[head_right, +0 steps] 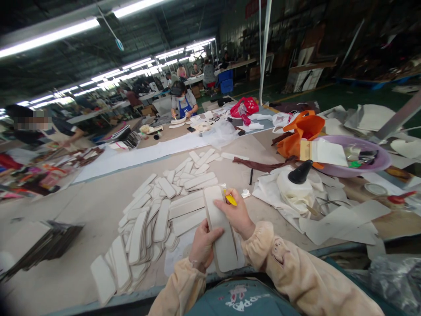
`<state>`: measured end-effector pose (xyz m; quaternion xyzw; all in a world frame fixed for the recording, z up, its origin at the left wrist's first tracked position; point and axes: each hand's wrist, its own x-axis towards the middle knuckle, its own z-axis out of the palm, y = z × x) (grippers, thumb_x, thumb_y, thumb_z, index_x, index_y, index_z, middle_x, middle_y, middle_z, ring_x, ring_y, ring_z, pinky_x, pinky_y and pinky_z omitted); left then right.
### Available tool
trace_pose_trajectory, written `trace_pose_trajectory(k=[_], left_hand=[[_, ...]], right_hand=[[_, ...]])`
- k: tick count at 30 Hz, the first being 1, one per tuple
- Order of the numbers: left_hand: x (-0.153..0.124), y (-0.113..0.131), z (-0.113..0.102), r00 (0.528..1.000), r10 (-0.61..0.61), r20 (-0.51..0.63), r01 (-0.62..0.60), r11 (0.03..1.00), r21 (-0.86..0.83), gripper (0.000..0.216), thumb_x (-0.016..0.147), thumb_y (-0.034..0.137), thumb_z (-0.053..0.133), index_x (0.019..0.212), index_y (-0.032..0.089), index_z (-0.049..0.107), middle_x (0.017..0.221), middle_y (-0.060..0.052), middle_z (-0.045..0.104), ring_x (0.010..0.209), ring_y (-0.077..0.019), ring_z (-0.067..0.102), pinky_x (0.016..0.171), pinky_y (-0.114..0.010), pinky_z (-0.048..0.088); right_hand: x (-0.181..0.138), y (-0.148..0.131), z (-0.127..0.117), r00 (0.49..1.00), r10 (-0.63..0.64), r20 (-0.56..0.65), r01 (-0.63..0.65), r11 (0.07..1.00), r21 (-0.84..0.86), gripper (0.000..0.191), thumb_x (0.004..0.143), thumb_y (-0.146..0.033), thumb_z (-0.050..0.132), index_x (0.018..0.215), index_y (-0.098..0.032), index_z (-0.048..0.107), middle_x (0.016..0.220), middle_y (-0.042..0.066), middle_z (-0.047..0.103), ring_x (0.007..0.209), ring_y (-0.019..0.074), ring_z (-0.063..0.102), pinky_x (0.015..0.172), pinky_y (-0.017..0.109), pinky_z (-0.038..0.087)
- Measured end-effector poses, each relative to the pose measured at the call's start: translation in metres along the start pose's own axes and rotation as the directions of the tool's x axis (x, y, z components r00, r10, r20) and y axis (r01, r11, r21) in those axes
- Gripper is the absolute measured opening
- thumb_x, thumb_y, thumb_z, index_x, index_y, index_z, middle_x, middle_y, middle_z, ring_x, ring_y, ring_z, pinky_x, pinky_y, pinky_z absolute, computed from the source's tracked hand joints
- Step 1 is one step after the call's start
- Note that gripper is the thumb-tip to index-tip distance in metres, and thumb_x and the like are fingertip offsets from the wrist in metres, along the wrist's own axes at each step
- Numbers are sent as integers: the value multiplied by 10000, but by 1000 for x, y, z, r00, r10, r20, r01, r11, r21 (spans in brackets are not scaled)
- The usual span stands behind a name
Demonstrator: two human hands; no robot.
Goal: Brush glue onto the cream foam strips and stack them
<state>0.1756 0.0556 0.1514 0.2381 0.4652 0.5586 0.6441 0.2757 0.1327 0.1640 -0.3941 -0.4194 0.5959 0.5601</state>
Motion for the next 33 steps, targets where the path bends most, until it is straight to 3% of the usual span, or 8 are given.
trace_pose_trajectory(k=[4, 10, 15, 21, 33], left_hand=[[2, 7, 1, 998, 53, 38, -53, 999, -2, 424, 684, 334, 710, 1038, 136, 588, 948, -84, 669, 802, -182, 606, 728, -290, 475], [19, 14, 1, 986, 161, -52, -154, 982, 107, 372, 753, 436, 628, 984, 144, 628, 829, -34, 664, 678, -131, 569, 601, -220, 430], [28, 9, 4, 989, 125, -82, -125, 992, 11, 423, 746, 485, 612, 973, 129, 638, 794, -49, 670, 658, -144, 584, 613, -250, 444], [31, 7, 1, 987, 115, -116, -119, 993, -22, 402, 721, 494, 632, 861, 118, 653, 713, -30, 642, 593, -118, 548, 581, -238, 415], [33, 24, -2, 977, 189, -102, -170, 971, 171, 316, 767, 474, 582, 810, 161, 597, 676, 14, 585, 588, -105, 479, 550, -215, 376]], right_hand=[[-2, 4, 1, 1000, -15, 17, 15, 1000, 7, 385, 670, -277, 724, 815, -254, 368, 683, -64, 433, 596, 118, 420, 536, 237, 356], [2, 7, 6, 998, -54, -15, 53, 998, -45, 349, 698, -300, 714, 824, -245, 394, 718, -58, 417, 626, 113, 406, 578, 238, 356], [6, 7, 12, 989, -138, -43, 133, 986, -101, 311, 726, -308, 684, 816, -239, 394, 700, -64, 377, 602, 104, 370, 563, 234, 332], [4, 8, 14, 990, -128, -61, 123, 989, -76, 306, 728, -292, 670, 830, -249, 385, 683, -72, 364, 567, 102, 353, 517, 228, 314], [3, 14, 16, 986, -137, -94, 127, 986, -105, 280, 726, -255, 659, 854, -249, 409, 716, -67, 404, 617, 109, 393, 575, 236, 341]])
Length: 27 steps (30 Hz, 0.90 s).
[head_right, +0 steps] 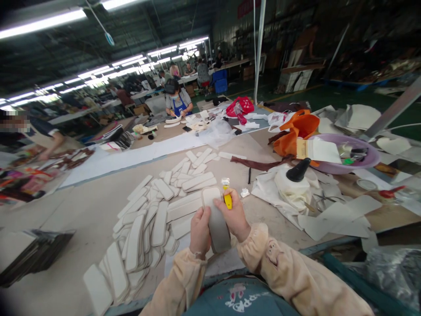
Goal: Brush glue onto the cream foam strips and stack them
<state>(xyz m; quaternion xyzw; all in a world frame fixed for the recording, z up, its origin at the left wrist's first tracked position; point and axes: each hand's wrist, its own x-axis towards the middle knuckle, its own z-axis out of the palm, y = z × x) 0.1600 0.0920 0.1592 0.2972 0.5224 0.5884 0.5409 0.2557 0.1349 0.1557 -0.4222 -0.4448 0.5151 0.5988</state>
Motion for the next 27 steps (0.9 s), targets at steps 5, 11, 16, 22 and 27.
trace_pose_trajectory(k=[5, 11, 16, 22, 27], left_hand=[[-2, -5, -5, 1000, 11, 25, -13, 998, 62, 296, 766, 454, 590, 782, 158, 611, 684, 8, 583, 616, -106, 489, 569, -201, 382], [-6, -7, -3, 998, -52, 43, 56, 994, -95, 303, 757, 431, 614, 811, 134, 634, 698, -11, 605, 608, -109, 514, 572, -211, 398], [-5, -8, -3, 998, -49, 42, 55, 987, -153, 294, 747, 422, 633, 785, 130, 641, 633, 9, 563, 563, -93, 480, 563, -210, 385], [-5, -6, -8, 999, 4, 53, -2, 1000, -28, 323, 785, 454, 573, 845, 144, 642, 694, -7, 585, 607, -104, 489, 565, -207, 384], [-5, -6, -13, 993, -29, 117, 5, 979, 203, 330, 699, 427, 664, 887, 157, 639, 699, -7, 616, 613, -127, 520, 544, -213, 403]], right_hand=[[8, -11, -1, 998, -54, -7, 54, 998, -33, 267, 719, -261, 657, 820, -241, 411, 696, -69, 420, 623, 114, 403, 597, 243, 342], [6, -13, 3, 998, -25, -66, 24, 1000, -19, 267, 686, -230, 645, 819, -241, 414, 696, -70, 406, 603, 108, 386, 577, 238, 335], [3, -12, 5, 997, 2, -83, -1, 1000, 21, 280, 668, -210, 636, 823, -242, 405, 681, -75, 409, 587, 107, 381, 551, 232, 322], [2, -13, 5, 996, 15, -93, -16, 1000, -5, 272, 673, -244, 641, 817, -237, 410, 688, -67, 410, 594, 109, 384, 553, 238, 331], [5, -11, 1, 999, 15, -43, -17, 999, -39, 281, 683, -268, 648, 837, -241, 414, 681, -63, 418, 603, 119, 406, 564, 250, 348]])
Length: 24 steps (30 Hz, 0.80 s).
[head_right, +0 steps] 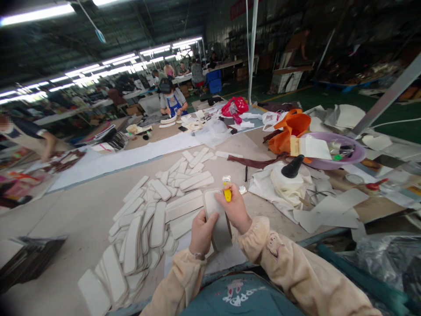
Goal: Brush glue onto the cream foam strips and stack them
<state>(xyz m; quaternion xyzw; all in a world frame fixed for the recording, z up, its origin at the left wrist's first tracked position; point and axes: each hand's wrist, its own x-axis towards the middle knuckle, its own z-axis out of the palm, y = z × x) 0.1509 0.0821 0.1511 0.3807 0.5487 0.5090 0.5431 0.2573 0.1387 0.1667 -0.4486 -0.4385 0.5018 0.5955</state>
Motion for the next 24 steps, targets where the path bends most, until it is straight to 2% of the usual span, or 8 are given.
trace_pose_trajectory(k=[3, 7, 9, 11, 13, 16, 19, 24], left_hand=[[3, -2, -2, 1000, 16, -15, -16, 999, 43, 312, 690, 395, 673, 873, 144, 643, 723, -21, 638, 611, -131, 531, 545, -223, 414], [7, -1, -4, 999, 28, -16, -28, 1000, 2, 343, 655, 363, 712, 916, 153, 639, 808, -40, 671, 694, -157, 582, 601, -239, 444], [6, 2, -4, 1000, 6, 20, -5, 998, -58, 372, 638, 356, 731, 932, 148, 638, 836, -51, 680, 713, -167, 596, 628, -256, 458], [3, 4, -4, 993, -48, 108, 63, 988, -141, 400, 607, 347, 757, 924, 130, 647, 849, -66, 687, 716, -176, 606, 657, -280, 472], [-2, 4, -4, 965, -135, 226, 183, 961, -208, 419, 576, 345, 780, 902, 110, 661, 837, -81, 693, 702, -187, 615, 682, -311, 484], [-11, -4, -4, 897, -241, 371, 342, 910, -236, 438, 572, 354, 789, 900, 88, 672, 815, -102, 699, 687, -202, 632, 700, -343, 496], [-21, -18, -4, 860, -283, 425, 412, 876, -250, 471, 583, 366, 786, 937, 78, 670, 820, -124, 703, 715, -223, 650, 717, -355, 504], [-33, -35, -12, 824, -350, 446, 484, 844, -231, 536, 565, 401, 795, 978, 88, 658, 849, -130, 704, 735, -232, 658, 707, -357, 513]], right_hand=[[3, 0, -3, 999, -40, 26, 41, 998, -37, 290, 687, -276, 661, 840, -243, 416, 690, -59, 439, 611, 120, 418, 583, 258, 364], [8, -3, -7, 990, -95, 103, 106, 989, -104, 290, 703, -303, 667, 844, -245, 420, 695, -56, 461, 620, 123, 438, 597, 267, 385], [10, -4, -8, 983, -111, 144, 129, 984, -124, 286, 710, -311, 666, 845, -245, 422, 702, -55, 472, 624, 122, 447, 605, 270, 392], [12, -5, -9, 978, -113, 174, 135, 983, -124, 286, 715, -313, 668, 847, -245, 423, 714, -54, 484, 634, 122, 456, 611, 270, 395], [14, -6, -8, 977, -116, 179, 136, 985, -103, 286, 713, -309, 673, 840, -245, 424, 725, -54, 487, 641, 118, 460, 617, 265, 393], [19, -5, -6, 987, -109, 118, 112, 994, -17, 297, 701, -302, 678, 819, -247, 412, 718, -64, 471, 616, 103, 442, 593, 245, 377], [26, -1, -5, 995, -79, 57, 76, 995, 59, 337, 669, -307, 693, 806, -252, 391, 690, -75, 453, 590, 97, 429, 567, 230, 368], [41, 12, -16, 994, -105, 22, 104, 994, 15, 359, 641, -315, 705, 814, -255, 397, 686, -75, 463, 606, 101, 448, 598, 236, 388]])
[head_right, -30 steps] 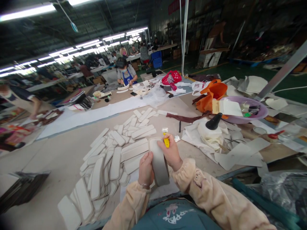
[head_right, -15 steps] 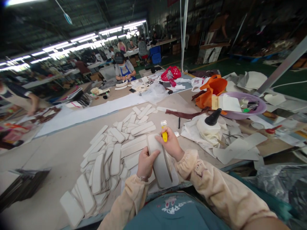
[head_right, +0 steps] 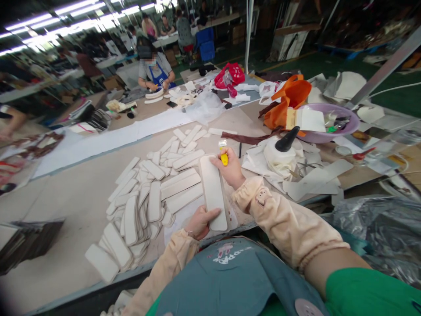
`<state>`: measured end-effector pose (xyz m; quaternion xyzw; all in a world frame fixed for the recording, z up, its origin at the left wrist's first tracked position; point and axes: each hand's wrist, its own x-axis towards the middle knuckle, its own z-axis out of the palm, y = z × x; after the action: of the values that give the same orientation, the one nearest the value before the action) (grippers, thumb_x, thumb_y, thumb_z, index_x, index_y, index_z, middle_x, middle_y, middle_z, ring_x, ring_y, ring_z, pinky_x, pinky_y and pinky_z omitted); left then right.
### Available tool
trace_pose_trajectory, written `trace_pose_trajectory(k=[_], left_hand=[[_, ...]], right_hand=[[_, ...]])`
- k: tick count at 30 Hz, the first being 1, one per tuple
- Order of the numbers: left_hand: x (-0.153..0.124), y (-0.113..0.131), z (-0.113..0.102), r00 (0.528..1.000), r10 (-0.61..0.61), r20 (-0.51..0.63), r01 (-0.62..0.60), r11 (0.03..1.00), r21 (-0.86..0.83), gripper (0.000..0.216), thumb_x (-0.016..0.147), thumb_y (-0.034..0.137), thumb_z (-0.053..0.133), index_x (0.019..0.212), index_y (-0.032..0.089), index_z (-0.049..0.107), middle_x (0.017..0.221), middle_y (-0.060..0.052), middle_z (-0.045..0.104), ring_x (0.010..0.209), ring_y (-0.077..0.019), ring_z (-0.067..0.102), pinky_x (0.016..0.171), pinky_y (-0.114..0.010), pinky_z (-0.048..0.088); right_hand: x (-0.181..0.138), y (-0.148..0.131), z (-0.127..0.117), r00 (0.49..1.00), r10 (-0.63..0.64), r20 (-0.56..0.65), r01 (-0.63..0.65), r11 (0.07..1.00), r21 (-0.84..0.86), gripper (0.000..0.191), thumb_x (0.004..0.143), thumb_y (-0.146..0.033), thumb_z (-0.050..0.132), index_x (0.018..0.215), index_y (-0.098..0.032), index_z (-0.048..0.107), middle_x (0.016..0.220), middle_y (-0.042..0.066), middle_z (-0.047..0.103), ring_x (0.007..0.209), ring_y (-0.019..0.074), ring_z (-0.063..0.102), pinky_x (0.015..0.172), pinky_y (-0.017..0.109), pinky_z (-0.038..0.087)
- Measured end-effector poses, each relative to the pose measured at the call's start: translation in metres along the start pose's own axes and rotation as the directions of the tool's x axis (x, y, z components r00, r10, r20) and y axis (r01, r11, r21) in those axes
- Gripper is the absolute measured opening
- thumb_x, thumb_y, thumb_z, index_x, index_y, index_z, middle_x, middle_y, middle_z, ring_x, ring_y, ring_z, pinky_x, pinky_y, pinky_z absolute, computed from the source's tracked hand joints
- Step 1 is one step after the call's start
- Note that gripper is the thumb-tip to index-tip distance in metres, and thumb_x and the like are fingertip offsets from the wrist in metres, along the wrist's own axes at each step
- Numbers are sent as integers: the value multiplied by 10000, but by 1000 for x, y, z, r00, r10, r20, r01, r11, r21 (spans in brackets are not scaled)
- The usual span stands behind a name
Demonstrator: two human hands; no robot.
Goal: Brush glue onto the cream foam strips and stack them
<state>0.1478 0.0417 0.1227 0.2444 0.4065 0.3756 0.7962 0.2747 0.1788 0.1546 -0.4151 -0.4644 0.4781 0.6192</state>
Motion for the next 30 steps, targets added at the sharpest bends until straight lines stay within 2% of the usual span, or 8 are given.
trace_pose_trajectory(k=[5, 8, 11, 14, 17, 21, 25, 30], left_hand=[[-10, -7, -7, 998, -66, -2, 66, 995, 69, 469, 548, 341, 808, 928, 110, 660, 829, -88, 696, 701, -187, 639, 623, -288, 506], [-13, -11, -11, 994, -60, -97, 66, 996, 60, 463, 520, 307, 815, 913, 127, 648, 834, -58, 685, 693, -164, 621, 598, -265, 494], [-19, -17, -27, 973, -5, -229, 19, 998, 57, 470, 515, 283, 803, 928, 150, 625, 834, -31, 674, 676, -143, 604, 565, -237, 467], [-30, -24, -58, 908, 76, -411, -50, 996, 72, 412, 527, 265, 780, 881, 158, 599, 789, -3, 653, 652, -114, 582, 540, -204, 431], [-39, -31, -93, 805, 104, -584, -79, 995, 68, 400, 523, 268, 762, 854, 152, 570, 768, -4, 640, 646, -109, 578, 556, -209, 431], [-39, -44, -130, 660, 165, -733, -3, 976, 217, 450, 515, 325, 745, 876, 157, 535, 709, -6, 626, 600, -115, 573, 530, -218, 410], [-34, -59, -150, 609, 218, -762, 90, 936, 340, 419, 533, 329, 731, 858, 180, 513, 657, 6, 621, 594, -136, 579, 542, -237, 414], [-36, -71, -157, 571, 249, -782, 165, 899, 407, 346, 564, 231, 708, 853, 198, 519, 630, 25, 611, 606, -146, 585, 590, -250, 411]], right_hand=[[13, 17, -16, 995, -9, -100, 8, 1000, -10, 379, 613, -314, 706, 810, -256, 388, 681, -73, 449, 599, 105, 447, 586, 245, 393], [14, 24, -25, 993, 9, -114, -11, 1000, -17, 385, 617, -323, 703, 808, -261, 375, 661, -76, 431, 559, 105, 424, 542, 248, 377], [6, 33, -38, 997, -6, -74, -1, 995, -101, 387, 625, -316, 714, 831, -262, 391, 674, -68, 460, 557, 113, 431, 534, 263, 380], [-14, 50, -56, 1000, -8, 15, 12, 959, -283, 378, 625, -322, 731, 828, -249, 421, 714, -41, 519, 607, 139, 482, 579, 293, 409], [-44, 77, -70, 992, 57, 112, -2, 897, -442, 345, 651, -368, 717, 812, -241, 440, 717, -25, 548, 610, 158, 510, 601, 317, 425], [-82, 113, -74, 972, 167, 163, -53, 839, -542, 317, 692, -442, 669, 802, -240, 449, 704, -15, 561, 607, 178, 533, 612, 336, 440], [-100, 129, -68, 971, 177, 159, -29, 753, -658, 300, 700, -473, 651, 771, -245, 471, 670, -13, 554, 606, 190, 546, 629, 338, 433], [-106, 136, -64, 960, 205, 193, 25, 620, -784, 239, 730, -439, 619, 751, -250, 474, 657, -6, 556, 587, 194, 544, 604, 330, 417]])
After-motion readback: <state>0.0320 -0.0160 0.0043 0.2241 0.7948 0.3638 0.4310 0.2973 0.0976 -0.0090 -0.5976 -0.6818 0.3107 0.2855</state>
